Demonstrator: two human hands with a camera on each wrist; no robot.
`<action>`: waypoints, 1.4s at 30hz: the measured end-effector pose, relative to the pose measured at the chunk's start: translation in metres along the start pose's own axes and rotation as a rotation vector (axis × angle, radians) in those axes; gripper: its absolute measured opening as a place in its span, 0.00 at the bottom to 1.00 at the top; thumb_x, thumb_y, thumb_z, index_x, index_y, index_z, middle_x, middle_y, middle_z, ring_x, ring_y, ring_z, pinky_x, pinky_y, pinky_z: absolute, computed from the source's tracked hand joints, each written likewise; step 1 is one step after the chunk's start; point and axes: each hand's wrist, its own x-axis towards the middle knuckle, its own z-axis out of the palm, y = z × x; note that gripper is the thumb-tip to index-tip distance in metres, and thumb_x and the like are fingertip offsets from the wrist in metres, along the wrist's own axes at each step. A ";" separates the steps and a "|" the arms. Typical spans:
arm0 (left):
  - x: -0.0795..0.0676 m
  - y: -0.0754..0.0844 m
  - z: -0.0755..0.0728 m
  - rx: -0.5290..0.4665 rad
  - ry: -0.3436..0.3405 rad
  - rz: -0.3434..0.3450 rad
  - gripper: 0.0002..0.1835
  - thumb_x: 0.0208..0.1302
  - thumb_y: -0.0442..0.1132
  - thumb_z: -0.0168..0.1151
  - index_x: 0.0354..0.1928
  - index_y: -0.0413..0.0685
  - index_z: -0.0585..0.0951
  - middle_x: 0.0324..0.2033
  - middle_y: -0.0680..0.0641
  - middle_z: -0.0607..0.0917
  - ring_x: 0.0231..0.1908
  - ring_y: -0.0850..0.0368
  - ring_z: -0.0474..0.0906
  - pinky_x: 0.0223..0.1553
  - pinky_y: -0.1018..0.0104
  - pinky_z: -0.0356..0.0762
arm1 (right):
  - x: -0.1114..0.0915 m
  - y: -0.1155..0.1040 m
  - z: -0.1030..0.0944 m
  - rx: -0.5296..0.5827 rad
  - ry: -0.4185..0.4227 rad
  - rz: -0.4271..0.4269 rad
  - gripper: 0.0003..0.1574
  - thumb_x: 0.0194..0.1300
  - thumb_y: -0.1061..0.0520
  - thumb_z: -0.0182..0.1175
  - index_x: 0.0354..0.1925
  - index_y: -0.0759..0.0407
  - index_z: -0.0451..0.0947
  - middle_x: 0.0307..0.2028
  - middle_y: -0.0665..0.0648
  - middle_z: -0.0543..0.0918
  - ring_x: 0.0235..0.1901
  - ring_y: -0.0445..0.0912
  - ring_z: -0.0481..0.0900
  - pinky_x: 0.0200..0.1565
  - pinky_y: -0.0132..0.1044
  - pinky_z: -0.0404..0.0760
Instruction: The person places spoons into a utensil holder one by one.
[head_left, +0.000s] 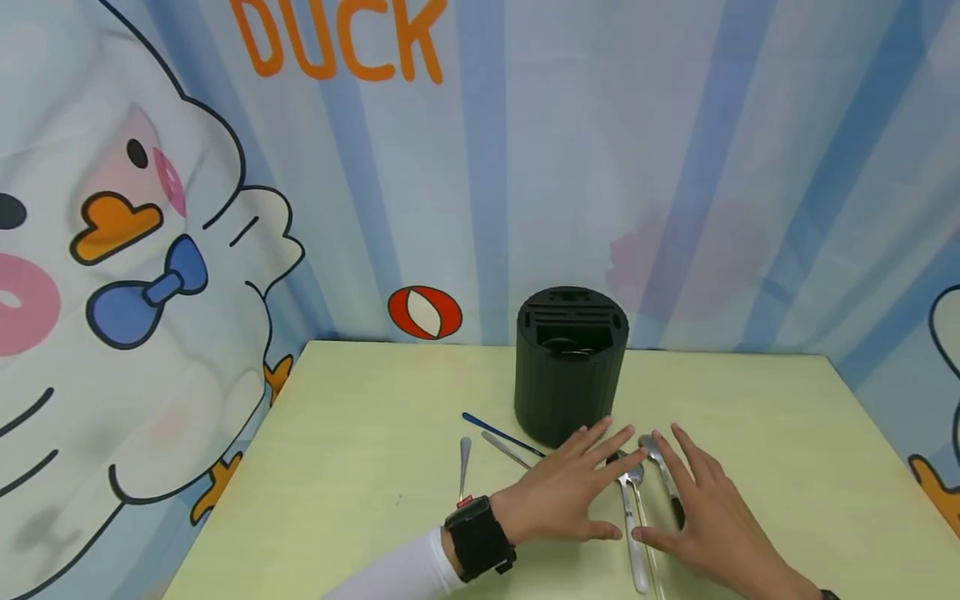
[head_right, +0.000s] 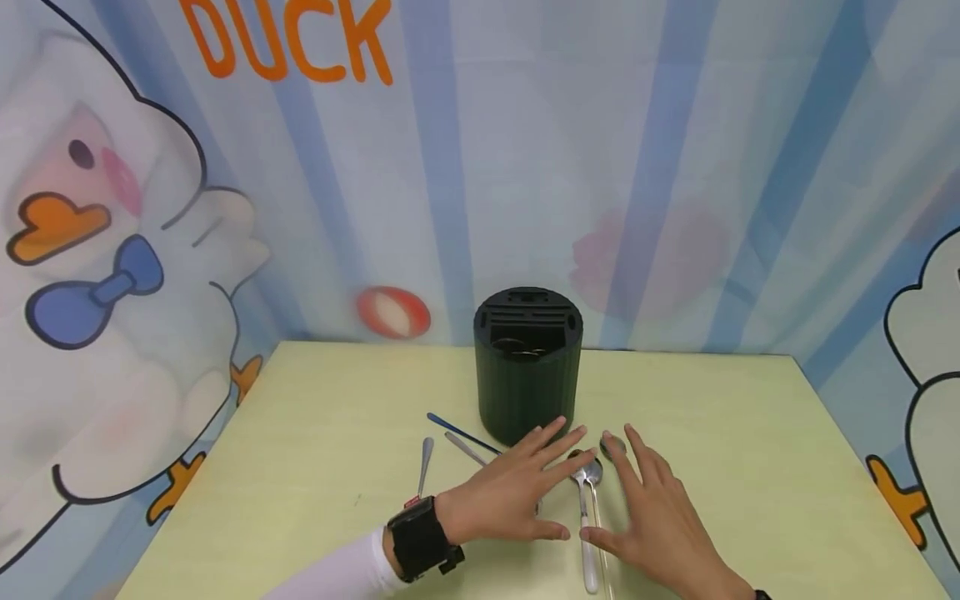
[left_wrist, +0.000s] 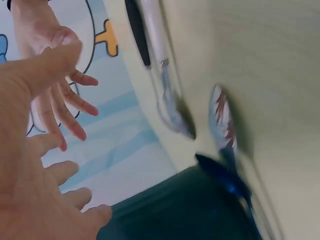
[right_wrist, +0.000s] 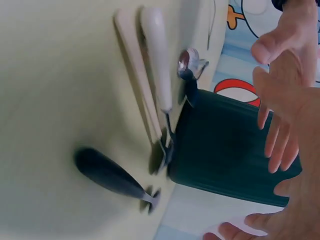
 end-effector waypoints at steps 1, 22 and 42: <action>0.002 0.000 0.003 -0.010 -0.019 -0.001 0.54 0.54 0.69 0.54 0.70 0.61 0.33 0.70 0.52 0.32 0.67 0.53 0.25 0.67 0.57 0.39 | -0.001 0.000 0.003 0.012 -0.013 0.013 0.71 0.41 0.24 0.64 0.72 0.42 0.37 0.68 0.62 0.48 0.55 0.64 0.63 0.41 0.64 0.74; 0.035 0.014 0.040 -0.066 -0.114 0.069 0.22 0.54 0.48 0.68 0.53 0.62 0.77 0.51 0.63 0.74 0.52 0.69 0.64 0.50 0.79 0.66 | -0.001 0.007 0.035 0.137 -0.209 0.253 0.18 0.49 0.49 0.70 0.32 0.59 0.76 0.16 0.46 0.70 0.18 0.42 0.66 0.21 0.38 0.69; 0.031 0.012 0.046 -0.177 -0.018 0.027 0.11 0.61 0.41 0.61 0.46 0.60 0.80 0.40 0.63 0.77 0.39 0.74 0.70 0.38 0.81 0.70 | 0.001 0.003 0.043 0.200 -0.261 0.291 0.17 0.56 0.60 0.61 0.16 0.53 0.67 0.12 0.49 0.68 0.12 0.41 0.65 0.14 0.34 0.66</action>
